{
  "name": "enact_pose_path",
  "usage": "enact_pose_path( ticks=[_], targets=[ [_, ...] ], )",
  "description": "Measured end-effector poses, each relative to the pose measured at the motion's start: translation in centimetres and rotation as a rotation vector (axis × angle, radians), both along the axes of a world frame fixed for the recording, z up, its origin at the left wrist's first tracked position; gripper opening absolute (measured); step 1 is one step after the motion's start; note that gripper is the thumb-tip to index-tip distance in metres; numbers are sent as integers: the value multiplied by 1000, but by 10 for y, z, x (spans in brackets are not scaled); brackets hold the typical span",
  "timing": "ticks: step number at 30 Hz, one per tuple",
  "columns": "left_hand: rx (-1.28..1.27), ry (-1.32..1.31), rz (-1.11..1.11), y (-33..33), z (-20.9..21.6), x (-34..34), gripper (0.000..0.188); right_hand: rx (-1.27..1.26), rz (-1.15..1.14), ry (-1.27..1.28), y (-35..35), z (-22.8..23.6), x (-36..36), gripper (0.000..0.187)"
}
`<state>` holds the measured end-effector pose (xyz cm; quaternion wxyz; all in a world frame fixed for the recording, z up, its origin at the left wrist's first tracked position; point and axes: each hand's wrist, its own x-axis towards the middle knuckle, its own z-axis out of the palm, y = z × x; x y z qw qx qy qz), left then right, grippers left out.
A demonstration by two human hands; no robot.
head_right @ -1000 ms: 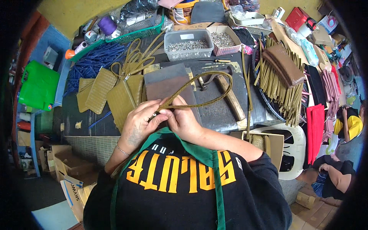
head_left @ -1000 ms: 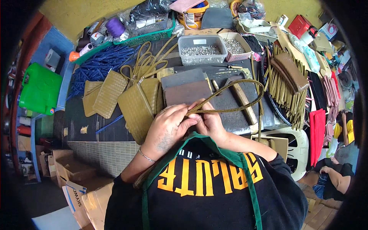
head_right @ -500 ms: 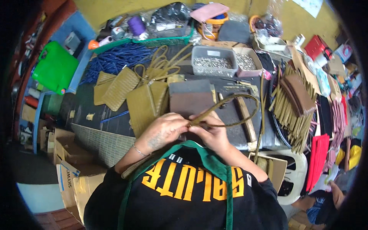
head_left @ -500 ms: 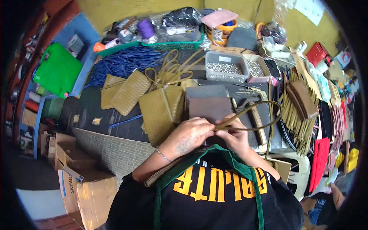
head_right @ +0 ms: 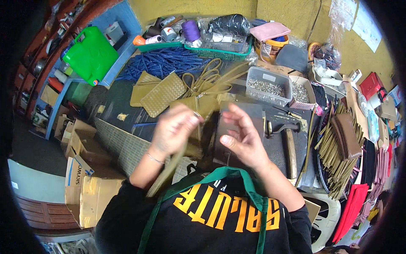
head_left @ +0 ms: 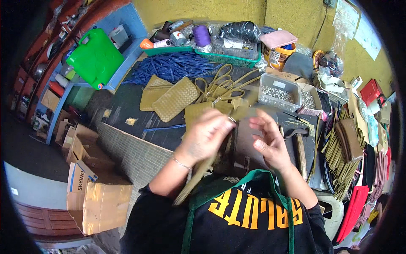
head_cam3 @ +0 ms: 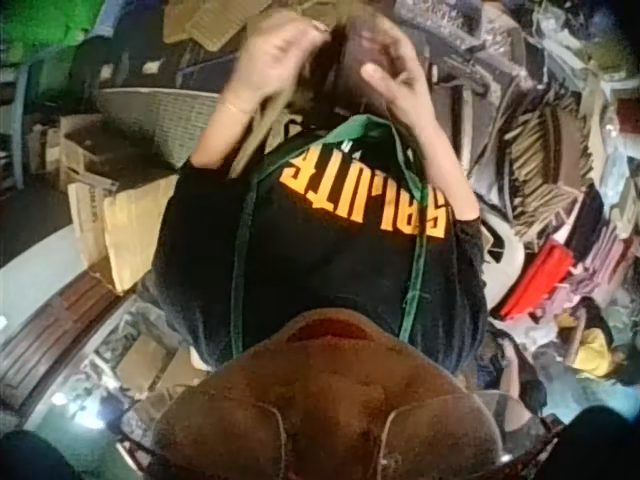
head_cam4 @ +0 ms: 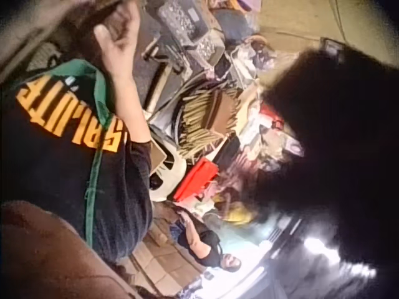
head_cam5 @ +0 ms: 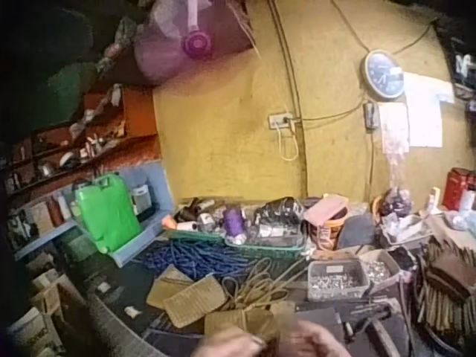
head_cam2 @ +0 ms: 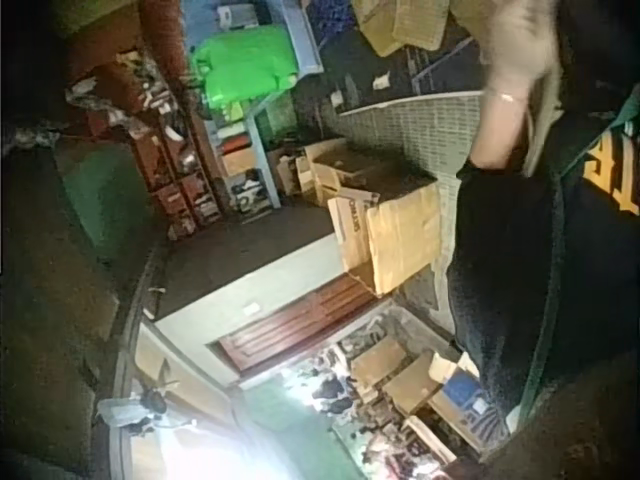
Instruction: The person attaches hardware and zipper sliders to straps and pouches by hand, threading and folding the straps at the workbench.
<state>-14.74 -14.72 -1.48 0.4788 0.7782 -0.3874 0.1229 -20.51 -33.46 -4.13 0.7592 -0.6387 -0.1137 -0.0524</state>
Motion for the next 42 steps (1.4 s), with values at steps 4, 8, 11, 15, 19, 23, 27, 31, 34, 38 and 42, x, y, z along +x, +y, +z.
enact_pose_path(
  ticks=[4, 8, 11, 15, 19, 23, 27, 31, 34, 38, 42],
  targets=[
    [71, -169, 299, 12, 12, 51, 16, -17, 10, 115, -26, -16, 2, 53],
    [583, 17, 589, 11, -72, 108, 32, -102, 17, 249, -36, -31, -19, 41],
    [620, 124, 732, 28, -122, 152, 56, -214, 16, 353, -49, -44, -39, 36],
    [521, 25, 875, 88, -129, 204, 49, -161, -132, 353, -83, -45, -82, 35],
    [942, 435, 851, 115, -141, 225, 43, -7, -276, 398, -94, -52, -102, 31],
    [928, 343, 809, 118, -117, 227, 36, -165, -280, 412, -91, -59, -100, 29],
    [817, -172, 765, 83, -15, 203, 30, -482, -295, 418, -83, -44, -79, 27],
    [513, -149, 474, 23, 100, 116, 33, -789, -297, 86, -68, -3, -45, 28],
    [345, -54, -144, -24, 102, 84, 41, -695, -396, -261, -62, 21, -17, 33],
    [109, 526, -564, -75, 61, 54, 42, 40, -205, -99, -70, 14, -12, 49],
    [384, 533, -700, -97, 51, 49, 44, 336, -79, -81, -91, 11, -41, 48]
  ],
)
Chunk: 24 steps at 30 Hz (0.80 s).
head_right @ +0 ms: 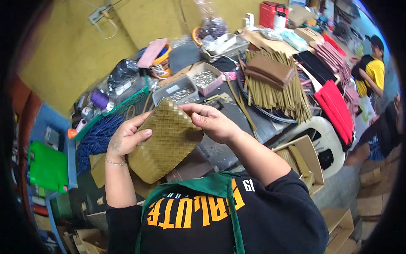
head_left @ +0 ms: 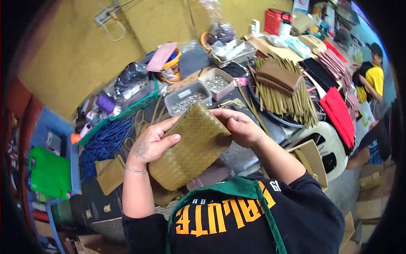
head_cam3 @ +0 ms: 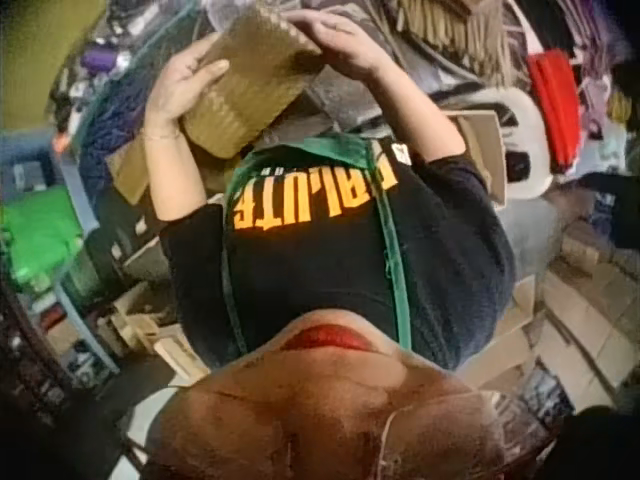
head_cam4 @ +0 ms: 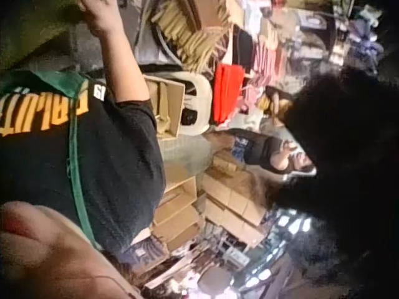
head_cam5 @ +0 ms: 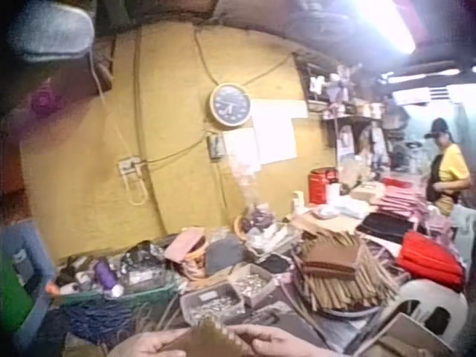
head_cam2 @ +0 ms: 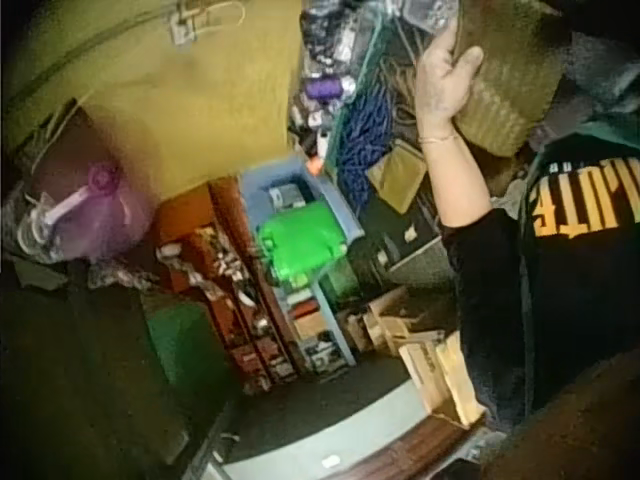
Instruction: The person attaches hardware and zipper sliders to straps and pouches by hand, threading and folding the straps at the workbench.
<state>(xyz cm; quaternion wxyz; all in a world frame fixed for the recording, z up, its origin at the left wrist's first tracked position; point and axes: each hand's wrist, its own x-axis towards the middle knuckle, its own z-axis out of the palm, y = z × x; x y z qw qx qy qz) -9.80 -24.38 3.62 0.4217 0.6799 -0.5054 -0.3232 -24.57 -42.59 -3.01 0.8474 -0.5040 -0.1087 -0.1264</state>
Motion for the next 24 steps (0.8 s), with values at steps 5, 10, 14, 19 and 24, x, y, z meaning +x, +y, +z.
enact_pose_path(
  ticks=[5, 10, 14, 19, 24],
  targets=[
    [-11, 5, -129, -27, -9, -4, 43, -47, -192, 117, -5, 1, -18, 38],
    [6, -491, -176, -33, 2, -30, 46, -493, -507, 96, -3, 2, -25, 42],
    [34, -939, -219, -18, -1, -54, 45, -1131, -711, -95, 0, 3, -29, 28],
    [294, -996, -279, 9, 6, -68, 44, -1135, -596, -3, 26, -6, -27, 19],
    [556, -704, -369, 31, 10, -68, 32, -955, -403, -58, 54, -17, -16, 22]
  ],
)
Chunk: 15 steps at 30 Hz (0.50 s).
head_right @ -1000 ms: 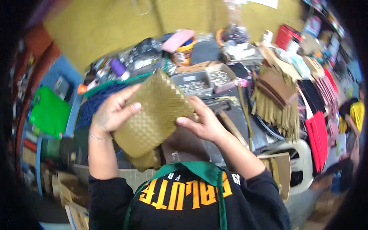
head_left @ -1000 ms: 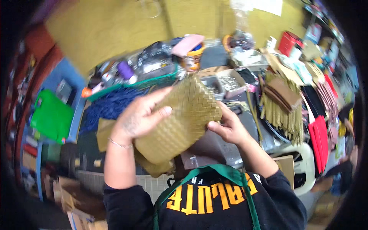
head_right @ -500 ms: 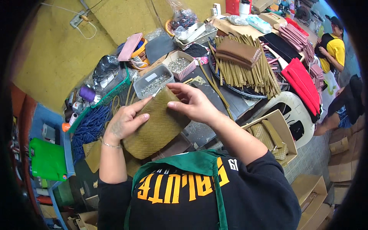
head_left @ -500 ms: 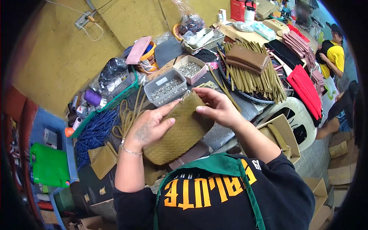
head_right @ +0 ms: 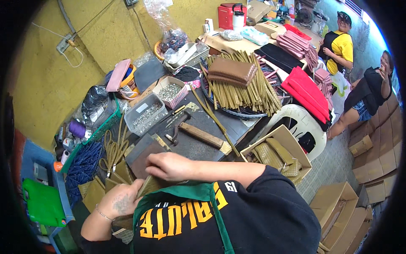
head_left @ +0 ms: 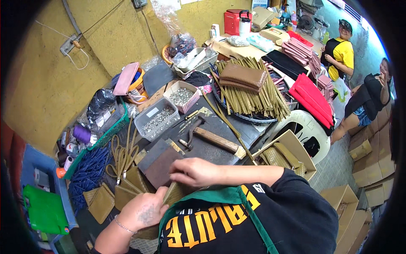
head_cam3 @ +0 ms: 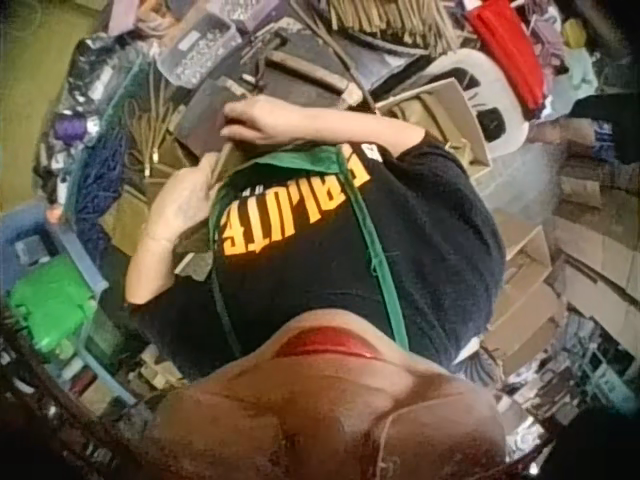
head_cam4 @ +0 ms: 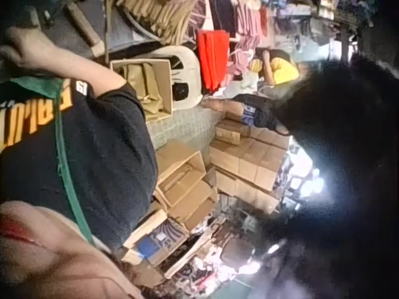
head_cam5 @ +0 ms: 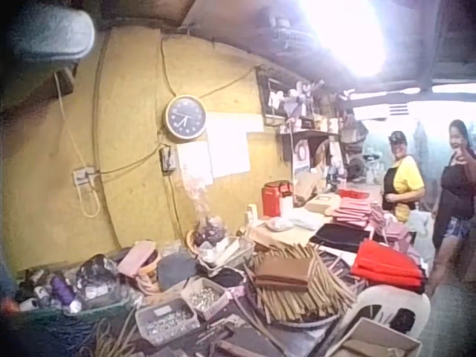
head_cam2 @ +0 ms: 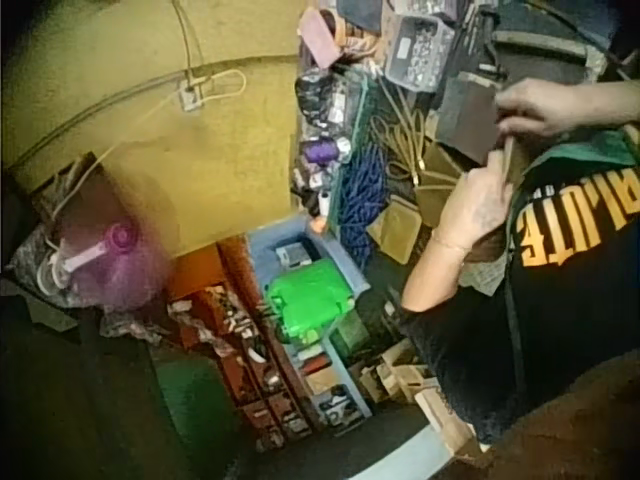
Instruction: The person attaches hardware and zipper sliders to straps and pouches by hand, threading and folding the straps at the workbench.
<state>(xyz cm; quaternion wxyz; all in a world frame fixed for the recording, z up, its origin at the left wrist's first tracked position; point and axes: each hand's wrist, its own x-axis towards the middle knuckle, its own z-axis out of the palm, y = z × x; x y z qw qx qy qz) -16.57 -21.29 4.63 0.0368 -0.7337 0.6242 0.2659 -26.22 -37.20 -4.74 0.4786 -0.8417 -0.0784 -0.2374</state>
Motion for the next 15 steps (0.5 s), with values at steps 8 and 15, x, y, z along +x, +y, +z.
enact_pose_path(
  ticks=[8, 15],
  targets=[
    [-257, 1382, 493, -9, -98, 33, 41, 327, 12, 35, -4, -14, -5, 30],
    [-653, 1873, 356, -46, -127, -16, 52, 125, -53, -213, -5, -13, -11, 22]
  ],
)
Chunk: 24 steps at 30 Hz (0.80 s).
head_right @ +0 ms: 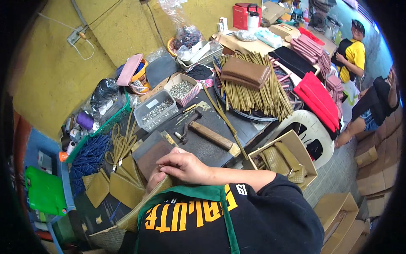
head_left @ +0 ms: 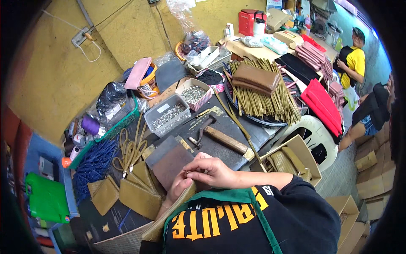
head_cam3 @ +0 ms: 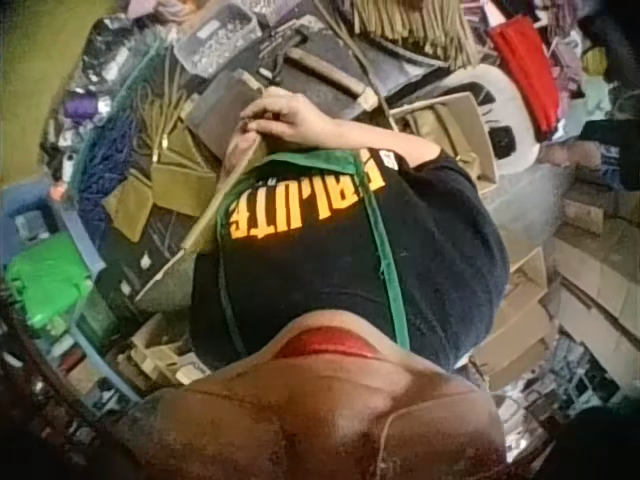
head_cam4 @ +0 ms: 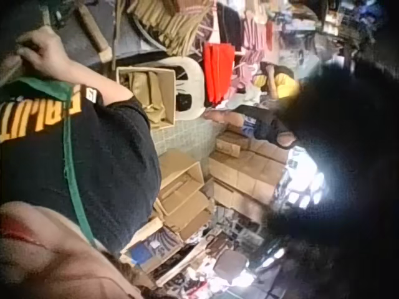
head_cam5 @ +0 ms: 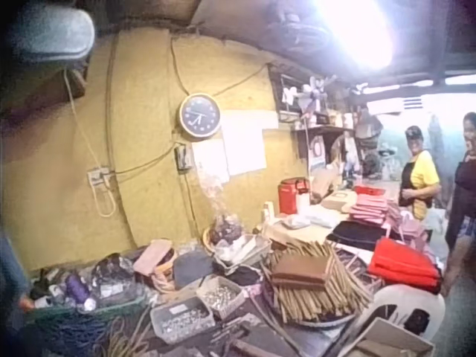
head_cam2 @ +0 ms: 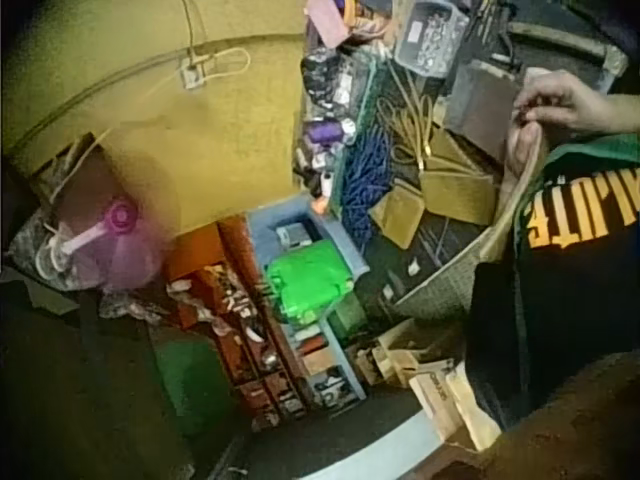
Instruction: The person attaches hardware and zipper sliders to straps and pouches by hand, threading and folding the straps at the workbench.
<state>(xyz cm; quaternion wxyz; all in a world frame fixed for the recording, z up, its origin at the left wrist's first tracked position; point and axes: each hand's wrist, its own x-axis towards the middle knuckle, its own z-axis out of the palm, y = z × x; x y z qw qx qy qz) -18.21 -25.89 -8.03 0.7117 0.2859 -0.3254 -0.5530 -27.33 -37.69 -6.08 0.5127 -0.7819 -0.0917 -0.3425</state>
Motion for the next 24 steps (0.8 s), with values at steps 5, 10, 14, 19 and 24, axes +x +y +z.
enact_pose_path(
  ticks=[5, 10, 14, 19, 24],
  targets=[
    [284, -379, -8, 16, 13, 9, 54, 60, 2, 58, 1, 3, -1, 19],
    [241, -442, 1, 18, 21, 5, 47, 5, 111, 98, -1, 13, -6, 19],
    [199, -435, 116, 17, 18, 0, 47, -41, 118, 69, -4, 10, -4, 19],
    [232, -284, 255, 33, 22, 18, 34, -28, 26, 22, -15, 16, -10, 20],
    [55, -37, 240, 45, 10, 35, 26, -12, 57, 91, -10, 12, -11, 21]
  ],
)
